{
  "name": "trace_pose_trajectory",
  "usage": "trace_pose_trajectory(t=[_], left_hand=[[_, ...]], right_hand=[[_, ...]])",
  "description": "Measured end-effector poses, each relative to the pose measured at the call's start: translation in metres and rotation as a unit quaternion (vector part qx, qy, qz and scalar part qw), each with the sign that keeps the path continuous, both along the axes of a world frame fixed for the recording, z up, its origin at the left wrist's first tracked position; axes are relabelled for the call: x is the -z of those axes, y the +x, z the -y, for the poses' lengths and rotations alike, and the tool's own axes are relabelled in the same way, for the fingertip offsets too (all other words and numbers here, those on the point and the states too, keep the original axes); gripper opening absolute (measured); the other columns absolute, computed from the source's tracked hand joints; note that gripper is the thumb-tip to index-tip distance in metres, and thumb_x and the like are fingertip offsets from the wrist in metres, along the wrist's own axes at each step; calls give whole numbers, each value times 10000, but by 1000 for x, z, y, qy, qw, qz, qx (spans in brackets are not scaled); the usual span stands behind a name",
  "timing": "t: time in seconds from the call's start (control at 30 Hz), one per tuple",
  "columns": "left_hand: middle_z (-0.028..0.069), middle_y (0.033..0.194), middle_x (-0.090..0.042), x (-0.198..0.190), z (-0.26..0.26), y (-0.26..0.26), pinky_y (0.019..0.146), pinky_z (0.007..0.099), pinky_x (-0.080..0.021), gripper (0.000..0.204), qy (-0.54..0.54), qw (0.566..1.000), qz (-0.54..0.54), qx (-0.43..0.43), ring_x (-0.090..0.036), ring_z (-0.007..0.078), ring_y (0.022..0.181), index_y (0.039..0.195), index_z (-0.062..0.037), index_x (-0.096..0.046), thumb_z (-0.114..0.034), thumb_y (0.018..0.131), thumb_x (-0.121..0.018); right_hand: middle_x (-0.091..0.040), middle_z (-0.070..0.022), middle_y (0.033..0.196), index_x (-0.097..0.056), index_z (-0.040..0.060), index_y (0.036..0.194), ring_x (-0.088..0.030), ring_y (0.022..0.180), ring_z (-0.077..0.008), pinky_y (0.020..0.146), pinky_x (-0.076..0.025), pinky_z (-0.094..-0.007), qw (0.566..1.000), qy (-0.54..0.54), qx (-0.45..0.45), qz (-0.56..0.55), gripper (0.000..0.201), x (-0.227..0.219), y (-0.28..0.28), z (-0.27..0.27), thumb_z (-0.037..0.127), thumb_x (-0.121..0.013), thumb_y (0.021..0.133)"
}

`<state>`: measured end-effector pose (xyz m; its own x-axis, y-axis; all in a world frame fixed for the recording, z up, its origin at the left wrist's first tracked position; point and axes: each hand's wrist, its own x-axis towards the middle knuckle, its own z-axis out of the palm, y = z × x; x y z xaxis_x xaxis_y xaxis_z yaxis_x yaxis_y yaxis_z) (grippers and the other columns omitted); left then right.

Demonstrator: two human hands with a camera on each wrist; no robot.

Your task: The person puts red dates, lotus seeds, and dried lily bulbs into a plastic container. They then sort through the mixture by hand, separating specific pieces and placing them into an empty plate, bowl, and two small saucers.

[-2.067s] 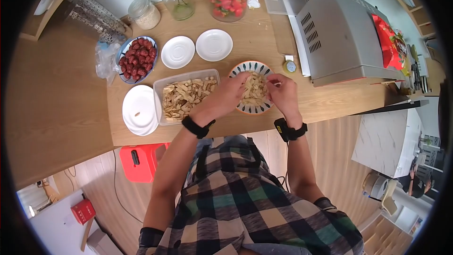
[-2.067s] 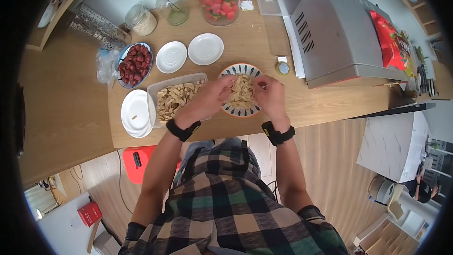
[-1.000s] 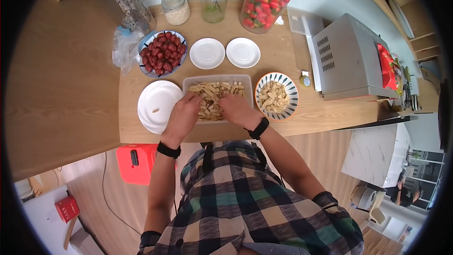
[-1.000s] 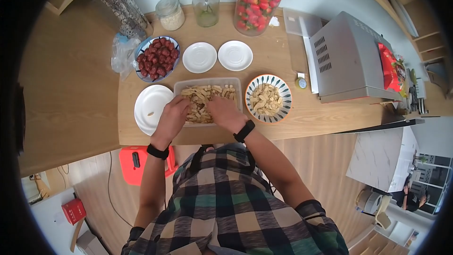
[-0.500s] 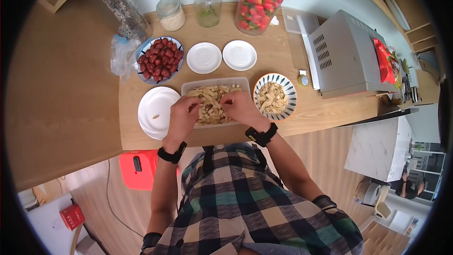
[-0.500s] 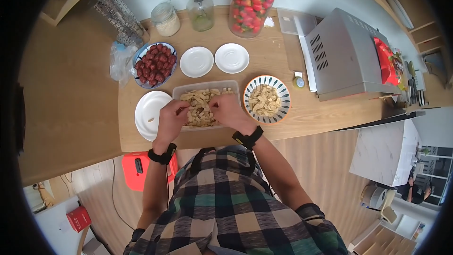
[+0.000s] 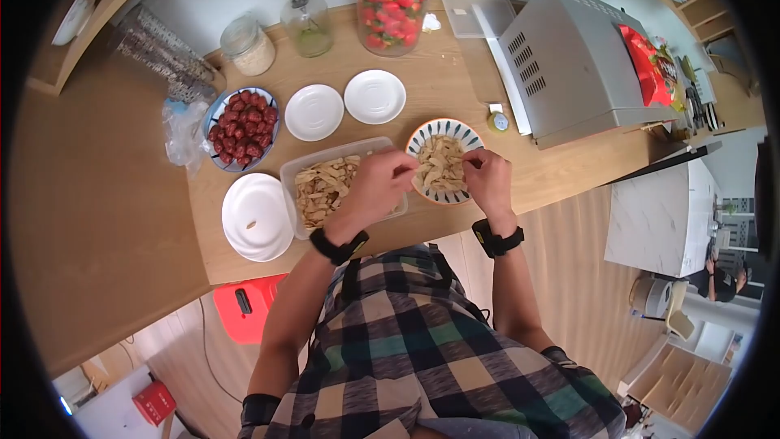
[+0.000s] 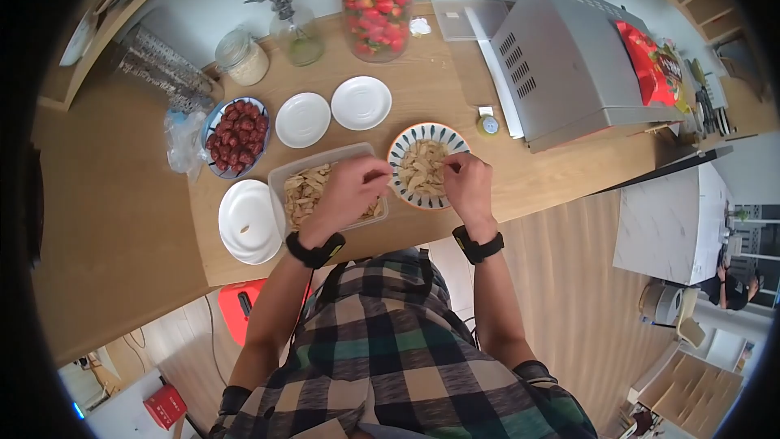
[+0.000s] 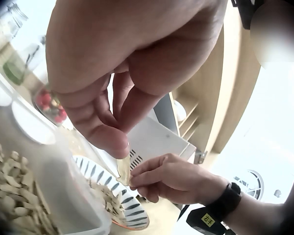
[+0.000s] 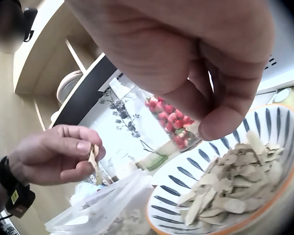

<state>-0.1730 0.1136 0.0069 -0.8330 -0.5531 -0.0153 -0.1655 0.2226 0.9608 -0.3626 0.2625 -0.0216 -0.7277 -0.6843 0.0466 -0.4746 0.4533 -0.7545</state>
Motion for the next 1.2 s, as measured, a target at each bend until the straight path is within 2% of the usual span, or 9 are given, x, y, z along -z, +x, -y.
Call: trace_pose_trajectory(t=[0.17, 0.27, 0.33, 0.43, 0.53, 0.6, 0.7, 0.87, 1.2], left_hand=[[164, 918, -696, -4, -14, -38, 663, 343, -518, 165, -67, 996, 1, 54, -692, 270, 752, 1028, 27, -710, -9, 874, -660], [179, 912, -692, -3, -12, -20, 691, 371, -525, 167, -129, 989, -63, 14, -688, 294, 799, 1038, 11, -723, -20, 890, -651], [183, 916, -690, -16, -4, 10, 700, 377, -526, 164, -126, 992, 14, -6, -685, 304, 808, 1040, 15, -722, -19, 901, -642], [199, 915, -679, -12, 14, 63, 736, 417, -529, 164, -166, 979, 118, -29, -675, 356, 843, 1025, 25, -713, -1, 891, -620], [209, 916, -667, 12, 31, 98, 781, 456, -531, 173, -237, 956, 176, -5, -666, 398, 879, 993, 29, -701, 30, 844, -613], [209, 923, -665, 20, 32, 106, 796, 462, -532, 181, -262, 943, 205, 18, -663, 399, 889, 979, 26, -698, 44, 818, -617], [185, 995, -653, 23, 28, 103, 825, 470, -543, 259, -278, 936, 210, 51, -655, 391, 953, 1022, 10, -687, 60, 776, -625], [168, 1087, -607, 22, 25, 103, 845, 475, -558, 278, -333, 892, 297, 72, -630, 387, 1039, 1036, 15, -647, 71, 764, -629], [208, 1009, -619, 22, 37, 120, 820, 476, -546, 149, -299, 914, 267, 65, -643, 413, 964, 943, 28, -653, 33, 796, -627]], right_hand=[[-723, -191, 849, -735, -12, 865, -708, 762, -363, 705, -565, -419, 998, -3, -7, -65, 104, 4, -7, -6, 5, -680, 778], [-715, -196, 875, -730, -8, 883, -704, 792, -365, 706, -558, -421, 997, -10, -6, -72, 110, 0, -6, -4, 0, -680, 785], [-711, -199, 882, -727, -5, 892, -702, 809, -368, 710, -554, -421, 998, -7, -9, -60, 114, -9, -1, 2, -5, -678, 789], [-727, -159, 871, -724, -13, 933, -715, 732, -287, 679, -566, -364, 996, -29, -82, -6, 119, -15, 18, 19, -9, -700, 817], [-707, -159, 836, -704, -15, 920, -696, 726, -309, 671, -558, -375, 974, -101, -203, -6, 101, -15, 50, 42, -23, -695, 820], [-673, -154, 859, -687, -1, 934, -678, 797, -330, 696, -553, -406, 937, -82, -339, 2, 116, -12, 71, 56, -19, -671, 820], [-627, -184, 930, -665, -15, 938, -660, 899, -391, 762, -554, -465, 902, -42, -425, -65, 161, 3, 97, 69, -39, -622, 784], [-625, -168, 995, -669, -9, 959, -661, 983, -369, 814, -568, -451, 882, 46, -455, -116, 175, 15, 115, 76, -26, -622, 791], [-641, -158, 1007, -707, 34, 911, -677, 976, -352, 819, -576, -453, 873, 135, -450, -130, 113, 23, 117, 85, 53, -676, 804]])
